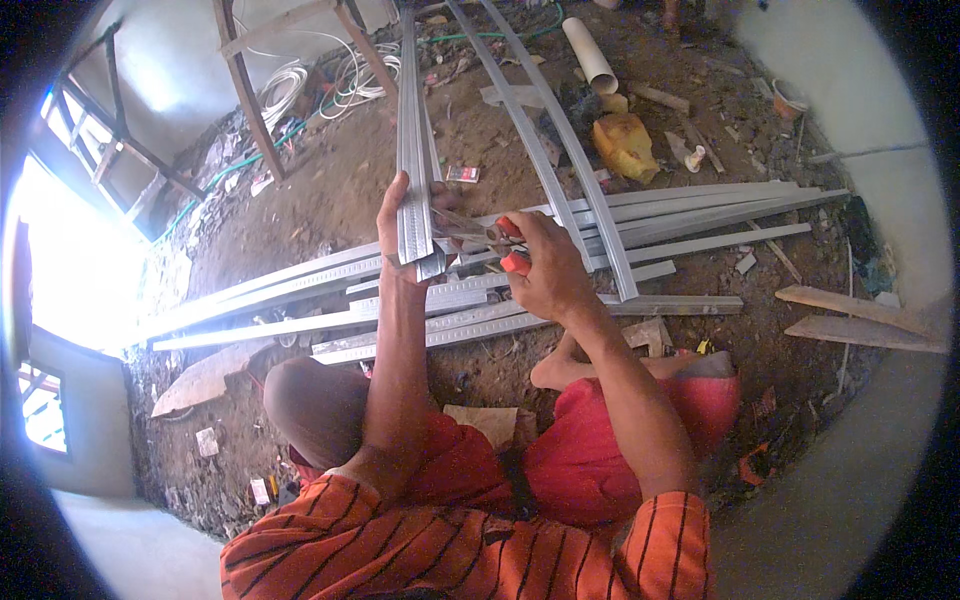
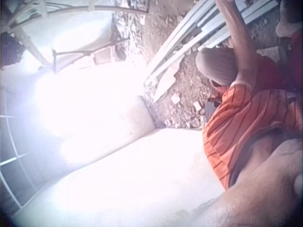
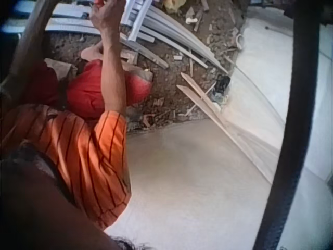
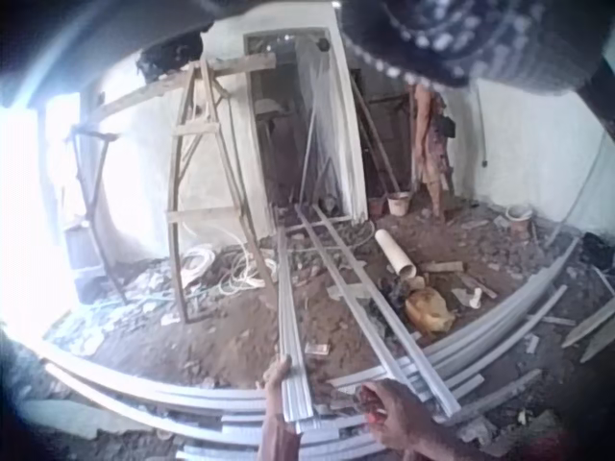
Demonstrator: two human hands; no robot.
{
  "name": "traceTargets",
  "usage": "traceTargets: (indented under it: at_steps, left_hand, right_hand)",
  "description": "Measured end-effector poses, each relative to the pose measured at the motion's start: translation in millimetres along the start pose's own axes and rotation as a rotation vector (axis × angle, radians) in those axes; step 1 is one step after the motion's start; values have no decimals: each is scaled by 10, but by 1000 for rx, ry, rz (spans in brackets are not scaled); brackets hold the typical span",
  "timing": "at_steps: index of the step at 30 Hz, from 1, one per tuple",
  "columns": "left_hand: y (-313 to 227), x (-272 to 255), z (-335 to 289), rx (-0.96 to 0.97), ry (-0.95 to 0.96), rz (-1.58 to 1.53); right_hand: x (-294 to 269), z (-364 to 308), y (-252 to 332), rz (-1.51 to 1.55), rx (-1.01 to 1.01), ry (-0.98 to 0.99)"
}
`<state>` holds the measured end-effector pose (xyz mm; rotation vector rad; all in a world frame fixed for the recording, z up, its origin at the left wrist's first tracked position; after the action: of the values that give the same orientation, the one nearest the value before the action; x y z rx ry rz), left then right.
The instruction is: The person sits on the floor and uses red-handled tin snips to cut long silver metal studs into shorter pieces. The person repeatedly picks up a stud, positions the snips, and cuts the metal, placing the cut pieces aside.
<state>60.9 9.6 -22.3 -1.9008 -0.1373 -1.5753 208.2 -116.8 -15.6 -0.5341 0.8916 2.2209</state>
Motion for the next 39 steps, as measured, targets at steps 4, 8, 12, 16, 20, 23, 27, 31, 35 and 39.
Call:
traceTargets:
  at_steps: [4,8,12,16,20,23,27,31,35,39]
  left_hand:
    - [-26,19,6,-70,112,-134]
    - [-55,32,-39,-55,106,-128]
    - [-63,15,-48,-47,95,-155]
    - [-55,45,-46,-52,96,-175]
    - [-58,55,-55,-53,66,-168]
    - [-54,18,-51,-52,79,-168]
    - [-38,26,-41,-54,52,-147]
    - [-31,22,-28,-34,41,-139]
    - [-49,-13,-28,44,51,-112]
    - [-51,60,-62,15,116,-170]
  right_hand:
    - [-10,28,14,-112,-55,36]
    - [7,62,34,-133,-86,32]
    - [-13,98,46,-174,-153,82]
    - [-24,116,73,-166,-147,77]
    - [-17,123,81,-185,-148,59]
    - [-18,131,89,-180,-98,81]
    - [26,90,32,-80,-9,57]
    - [57,46,-11,-32,117,104]
    - [225,30,-28,83,66,12]
    - [274,20,6,108,23,37]
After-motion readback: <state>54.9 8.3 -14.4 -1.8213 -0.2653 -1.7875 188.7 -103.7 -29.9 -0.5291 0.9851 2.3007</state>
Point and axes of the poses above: each hand's wrist, its own z-axis towards the middle knuckle, its own x-axis out of the palm, y = z × x, the point moved 1 cm from there along z, towards the middle knuckle, and after that the axes turned 14 degrees about -x, right-handed, at the moved point
